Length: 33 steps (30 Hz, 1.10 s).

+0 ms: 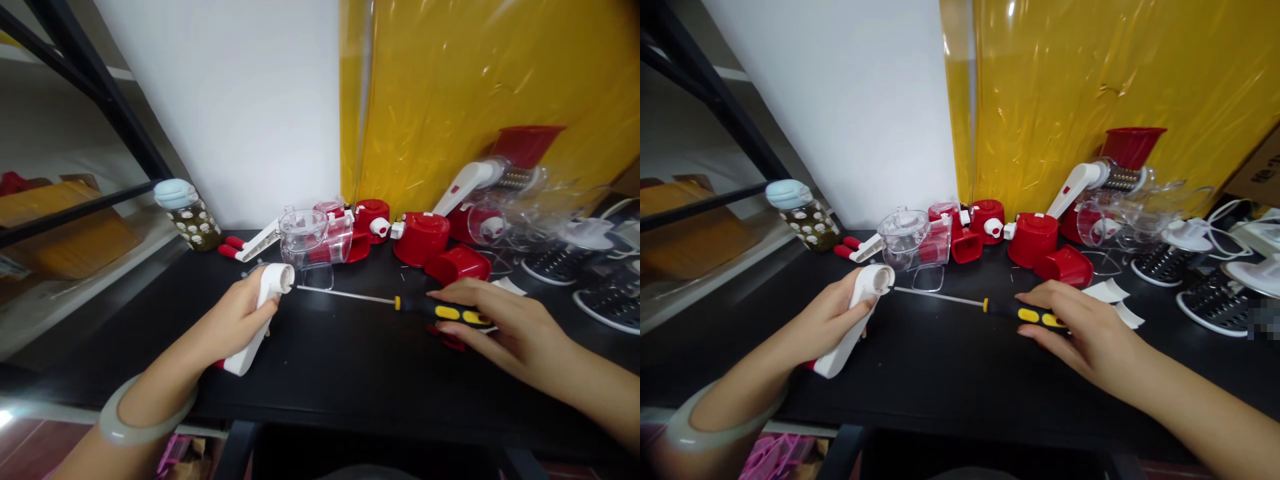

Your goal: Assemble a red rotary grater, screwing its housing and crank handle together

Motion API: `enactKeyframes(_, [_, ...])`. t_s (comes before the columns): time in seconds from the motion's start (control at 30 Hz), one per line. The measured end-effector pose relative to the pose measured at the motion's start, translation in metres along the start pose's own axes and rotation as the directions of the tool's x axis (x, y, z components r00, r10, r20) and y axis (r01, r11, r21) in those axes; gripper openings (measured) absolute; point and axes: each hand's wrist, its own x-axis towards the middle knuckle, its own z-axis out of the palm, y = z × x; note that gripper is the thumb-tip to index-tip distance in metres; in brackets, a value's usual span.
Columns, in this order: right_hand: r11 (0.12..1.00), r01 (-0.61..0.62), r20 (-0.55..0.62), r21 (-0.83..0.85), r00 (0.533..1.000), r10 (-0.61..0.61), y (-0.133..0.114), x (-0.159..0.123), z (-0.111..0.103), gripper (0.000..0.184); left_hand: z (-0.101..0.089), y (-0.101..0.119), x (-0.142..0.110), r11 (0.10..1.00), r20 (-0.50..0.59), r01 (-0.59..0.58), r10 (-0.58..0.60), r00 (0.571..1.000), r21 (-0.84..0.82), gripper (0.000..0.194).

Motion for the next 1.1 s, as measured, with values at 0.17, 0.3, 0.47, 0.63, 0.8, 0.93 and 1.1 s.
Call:
enactKeyframes(0.17, [1.000,0.008,-0.001,-0.021,1.000,-0.008,-0.007,0.003,0.001,0.018,-0.001,0.000,-0.001,0.999,0.024,-0.004,0.003,1.000,0.034,0.008])
enactKeyframes(0.3, [0.987,-0.155,0.014,0.038,0.988,0.155,-0.007,0.007,0.002,0.014,0.000,0.000,-0.002,0.999,0.062,-0.008,0.005,0.998,0.051,0.009])
enactKeyframes(0.47, [0.832,-0.508,0.169,0.222,0.860,0.481,-0.007,0.012,0.003,0.039,0.000,0.001,-0.003,0.997,0.072,0.000,-0.006,0.997,0.072,0.016])
enactKeyframes(0.63, [0.472,-0.770,0.427,0.429,0.634,0.645,-0.007,0.016,0.008,0.052,0.000,0.006,-0.002,0.989,0.057,-0.060,0.052,0.997,0.134,0.017])
enactKeyframes(0.8, [0.377,-0.707,0.399,0.598,0.671,0.626,-0.005,0.013,0.008,0.043,-0.001,0.005,-0.002,0.994,0.015,0.004,-0.005,1.000,0.110,0.017])
enactKeyframes(0.93, [0.631,-0.547,0.258,0.550,0.830,0.495,0.002,0.005,0.003,0.039,-0.003,0.004,-0.003,0.996,0.014,0.011,-0.013,1.000,0.090,0.018])
enactKeyframes(1.1, [0.813,-0.379,0.170,0.442,0.925,0.339,0.002,0.005,-0.004,0.021,-0.004,0.003,-0.003,0.995,0.003,-0.009,0.009,1.000,0.101,0.011])
